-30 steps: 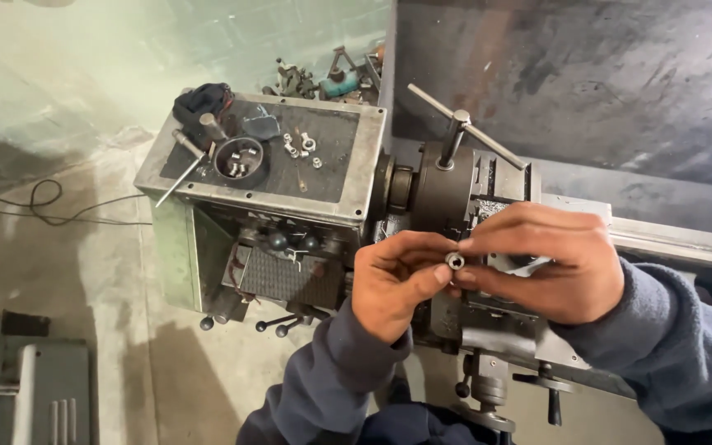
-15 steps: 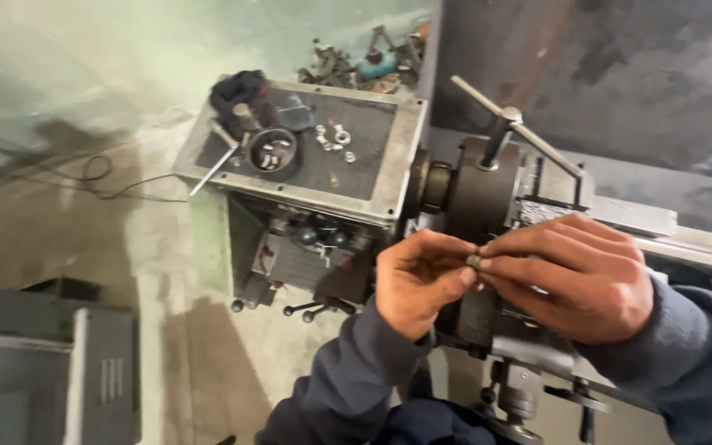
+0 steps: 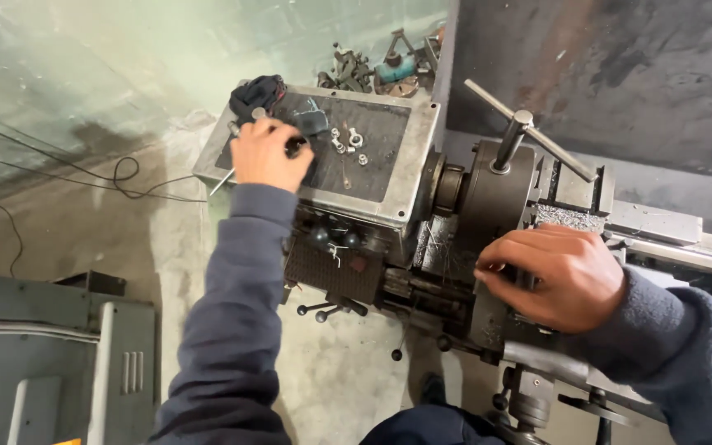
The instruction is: Operating a metal lathe to machine a small component, including adjusting the chuck and feed controls.
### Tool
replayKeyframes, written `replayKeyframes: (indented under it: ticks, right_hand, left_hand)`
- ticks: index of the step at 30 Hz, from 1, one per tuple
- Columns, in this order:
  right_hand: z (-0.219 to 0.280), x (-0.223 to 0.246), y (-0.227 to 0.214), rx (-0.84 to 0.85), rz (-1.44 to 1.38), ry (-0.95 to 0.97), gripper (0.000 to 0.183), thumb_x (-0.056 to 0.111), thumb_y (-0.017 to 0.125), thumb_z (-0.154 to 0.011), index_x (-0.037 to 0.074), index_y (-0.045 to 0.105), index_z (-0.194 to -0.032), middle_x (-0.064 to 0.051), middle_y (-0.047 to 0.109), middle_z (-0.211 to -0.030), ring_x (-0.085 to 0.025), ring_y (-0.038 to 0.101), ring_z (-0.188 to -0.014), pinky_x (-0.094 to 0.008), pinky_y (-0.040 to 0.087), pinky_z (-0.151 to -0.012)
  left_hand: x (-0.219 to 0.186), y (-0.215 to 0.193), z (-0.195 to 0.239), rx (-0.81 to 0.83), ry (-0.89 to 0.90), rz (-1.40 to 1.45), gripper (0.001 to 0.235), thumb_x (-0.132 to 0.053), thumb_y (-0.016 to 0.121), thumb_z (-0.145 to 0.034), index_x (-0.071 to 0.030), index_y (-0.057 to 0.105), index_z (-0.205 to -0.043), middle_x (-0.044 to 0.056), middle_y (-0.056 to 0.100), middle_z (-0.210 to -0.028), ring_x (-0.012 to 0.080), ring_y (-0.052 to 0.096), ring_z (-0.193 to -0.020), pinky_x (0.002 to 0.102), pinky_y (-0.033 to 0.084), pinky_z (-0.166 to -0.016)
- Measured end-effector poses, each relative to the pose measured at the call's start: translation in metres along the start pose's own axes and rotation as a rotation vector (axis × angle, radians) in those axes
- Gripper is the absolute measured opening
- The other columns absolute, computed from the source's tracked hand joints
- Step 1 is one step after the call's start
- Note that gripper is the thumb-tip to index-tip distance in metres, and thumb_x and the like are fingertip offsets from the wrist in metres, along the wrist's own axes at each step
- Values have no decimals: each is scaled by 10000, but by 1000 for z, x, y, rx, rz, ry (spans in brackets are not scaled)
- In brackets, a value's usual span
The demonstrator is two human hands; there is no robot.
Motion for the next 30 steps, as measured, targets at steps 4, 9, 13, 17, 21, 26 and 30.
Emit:
replayKeyframes:
  ticks: [4, 9, 13, 17, 21, 26, 30]
  right_hand:
    - [2, -10, 14, 100, -5, 62, 124, 194, 774, -779, 103, 745, -859, -41, 744, -745, -231, 683, -591, -366, 535, -561]
    - [5, -21, 26, 165, -9, 164, 168, 239, 767, -795, 125, 761, -918, -55, 746, -723, -249, 705, -606, -385, 540, -556]
    - [10, -41, 37, 169, -100, 295, 201, 255, 751, -828, 115, 762, -971, -75, 768, -798, -257, 743, -695, -371, 572, -605]
    - [10, -57, 42, 149, -217, 471, 251, 269, 746, -851, 98, 764, -1034, -75, 798, -879, -215, 770, -754, -334, 595, -682]
    - [19, -80, 53, 98, -413, 621, 294, 254, 747, -873, 62, 754, -1096, -66, 811, -921, -146, 757, -800, -296, 592, -733]
    - [31, -91, 53, 88, -537, 762, 282, 179, 736, -863, 12, 765, -1090, -66, 800, -865, -82, 692, -779, -274, 580, -714]
    - [40, -92, 33, 95, -550, 764, 275, 159, 734, -856, 8, 765, -1083, -63, 793, -855, -84, 689, -766, -271, 575, -703]
  left_hand:
    - [-54, 20, 7, 44, 275, 83, 240, -281, 779, -810, -110, 763, -977, 76, 670, -1015, 303, 576, -1032, 472, 450, -860]
    - [-78, 66, 15, 131, 493, 10, 228, -224, 758, -771, -94, 731, -957, 76, 666, -1064, 304, 568, -1055, 469, 452, -813]
    - [-73, 86, 19, 190, 446, -43, 239, -255, 764, -831, -79, 696, -978, 90, 661, -1028, 316, 573, -1039, 458, 463, -818]
    - [-98, 57, 33, 56, 469, 70, 263, -245, 757, -895, -88, 647, -1075, 90, 649, -1020, 320, 608, -981, 442, 528, -857]
    - [-193, -24, 63, 100, 554, 304, 263, -163, 730, -899, -106, 659, -1145, 69, 648, -944, 288, 667, -810, 436, 527, -583]
    - [-234, -55, 86, 52, 786, 476, 330, -37, 660, -916, -48, 619, -1243, 67, 628, -1119, 236, 671, -917, 347, 561, -664]
    - [-250, -63, 84, 26, 844, 481, 371, -37, 663, -899, -45, 616, -1267, 72, 611, -1143, 234, 652, -961, 328, 567, -730]
Point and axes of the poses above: each hand's wrist, its own z-axis away from the middle knuckle, its own y-axis out of the palm, x = y × z, the point moved 6 cm from there along -z, towards the middle knuckle
